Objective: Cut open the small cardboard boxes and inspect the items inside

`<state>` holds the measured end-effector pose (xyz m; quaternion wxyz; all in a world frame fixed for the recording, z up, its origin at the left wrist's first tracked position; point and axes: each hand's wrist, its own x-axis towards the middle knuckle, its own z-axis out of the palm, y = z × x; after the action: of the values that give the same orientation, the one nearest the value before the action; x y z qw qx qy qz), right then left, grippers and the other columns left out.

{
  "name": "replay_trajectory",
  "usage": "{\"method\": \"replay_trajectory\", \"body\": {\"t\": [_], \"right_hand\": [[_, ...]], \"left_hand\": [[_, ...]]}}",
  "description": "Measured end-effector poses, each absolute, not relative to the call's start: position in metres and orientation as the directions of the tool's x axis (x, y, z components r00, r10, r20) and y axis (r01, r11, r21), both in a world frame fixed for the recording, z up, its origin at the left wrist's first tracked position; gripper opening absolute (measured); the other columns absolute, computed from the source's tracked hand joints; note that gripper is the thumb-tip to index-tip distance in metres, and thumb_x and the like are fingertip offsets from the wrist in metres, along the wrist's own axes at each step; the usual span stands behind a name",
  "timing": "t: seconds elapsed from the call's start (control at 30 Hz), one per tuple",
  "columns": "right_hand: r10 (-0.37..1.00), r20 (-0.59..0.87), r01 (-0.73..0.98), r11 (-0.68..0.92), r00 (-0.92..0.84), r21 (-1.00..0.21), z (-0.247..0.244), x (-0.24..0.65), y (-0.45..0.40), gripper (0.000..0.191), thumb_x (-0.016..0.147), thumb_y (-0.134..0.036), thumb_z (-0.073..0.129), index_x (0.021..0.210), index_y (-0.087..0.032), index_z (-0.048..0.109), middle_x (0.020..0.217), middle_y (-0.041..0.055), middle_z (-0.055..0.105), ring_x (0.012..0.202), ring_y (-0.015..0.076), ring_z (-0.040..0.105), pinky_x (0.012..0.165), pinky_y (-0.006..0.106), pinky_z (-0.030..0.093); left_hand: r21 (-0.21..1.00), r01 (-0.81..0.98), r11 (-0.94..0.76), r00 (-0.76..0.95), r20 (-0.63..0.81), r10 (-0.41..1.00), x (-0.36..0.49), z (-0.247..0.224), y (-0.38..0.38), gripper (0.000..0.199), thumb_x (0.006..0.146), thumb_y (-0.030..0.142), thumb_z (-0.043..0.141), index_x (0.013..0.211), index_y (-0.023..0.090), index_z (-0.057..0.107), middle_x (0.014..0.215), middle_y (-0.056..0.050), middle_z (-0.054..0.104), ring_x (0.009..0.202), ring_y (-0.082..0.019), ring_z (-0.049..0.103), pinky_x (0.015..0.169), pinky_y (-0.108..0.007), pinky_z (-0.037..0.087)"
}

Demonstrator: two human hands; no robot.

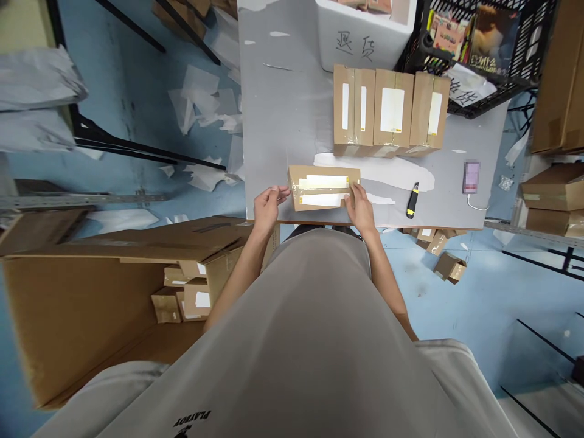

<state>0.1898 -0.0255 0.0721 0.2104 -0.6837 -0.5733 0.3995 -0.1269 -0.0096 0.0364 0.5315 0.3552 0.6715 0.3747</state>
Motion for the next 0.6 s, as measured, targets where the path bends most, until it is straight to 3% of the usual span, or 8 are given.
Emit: {"method": "replay_trajectory", "body": {"t": [0.17, 0.27, 0.37, 0.47, 0.6], "right_hand": [[0.94, -0.304, 0.618, -0.331, 0.152, -0.713, 0.062, 0.219, -0.021, 0.096, 0.106, -0.093, 0.042, 0.164, -0.019, 0.062, 0.175, 0.022, 0.057, 0.168, 0.038, 0.05, 0.145, 0.058, 0.037], [0.929, -0.279, 0.569, -0.37, 0.243, -0.734, 0.071, 0.228, -0.021, 0.101, 0.105, -0.095, 0.04, 0.161, -0.015, 0.065, 0.17, 0.0258, 0.061, 0.165, 0.04, 0.053, 0.142, 0.059, 0.039], [0.934, -0.222, 0.497, -0.339, 0.28, -0.799, 0.089, 0.228, -0.023, 0.087, 0.109, -0.088, 0.041, 0.158, -0.022, 0.07, 0.168, 0.0197, 0.065, 0.165, 0.0375, 0.054, 0.142, 0.058, 0.04], [0.937, -0.237, 0.44, -0.332, 0.258, -0.834, 0.106, 0.22, -0.024, 0.078, 0.109, -0.086, 0.048, 0.153, -0.027, 0.075, 0.164, 0.0164, 0.07, 0.161, 0.0367, 0.058, 0.135, 0.056, 0.049], [0.94, -0.245, 0.44, -0.328, 0.236, -0.836, 0.121, 0.203, -0.022, 0.082, 0.105, -0.09, 0.055, 0.149, -0.024, 0.078, 0.162, 0.0177, 0.072, 0.156, 0.0363, 0.063, 0.127, 0.051, 0.058]], "left_hand": [[0.767, 0.081, 0.637, -0.243, -0.604, 0.759, -0.113, 0.015, 0.004, 0.044, 0.102, 0.057, 0.07, 0.127, 0.022, 0.078, 0.147, -0.017, 0.078, 0.146, -0.035, 0.07, 0.127, -0.052, 0.054], [0.696, 0.048, 0.716, -0.163, -0.702, 0.693, -0.102, 0.012, 0.005, 0.042, 0.103, 0.055, 0.067, 0.124, 0.02, 0.078, 0.149, -0.02, 0.077, 0.142, -0.035, 0.073, 0.124, -0.051, 0.056], [0.753, 0.019, 0.658, 0.009, -0.658, 0.753, -0.088, 0.022, 0.001, 0.048, 0.104, 0.061, 0.067, 0.124, 0.019, 0.078, 0.151, -0.019, 0.077, 0.137, -0.034, 0.075, 0.119, -0.05, 0.059], [0.811, -0.006, 0.584, 0.149, -0.577, 0.803, -0.071, 0.039, -0.001, 0.055, 0.104, 0.069, 0.067, 0.126, 0.02, 0.08, 0.147, -0.016, 0.08, 0.136, -0.034, 0.076, 0.117, -0.048, 0.061], [0.857, 0.0, 0.514, 0.158, -0.508, 0.847, -0.061, 0.057, 0.002, 0.058, 0.102, 0.071, 0.069, 0.126, 0.019, 0.082, 0.139, -0.014, 0.083, 0.135, -0.034, 0.076, 0.116, -0.046, 0.063]]}}
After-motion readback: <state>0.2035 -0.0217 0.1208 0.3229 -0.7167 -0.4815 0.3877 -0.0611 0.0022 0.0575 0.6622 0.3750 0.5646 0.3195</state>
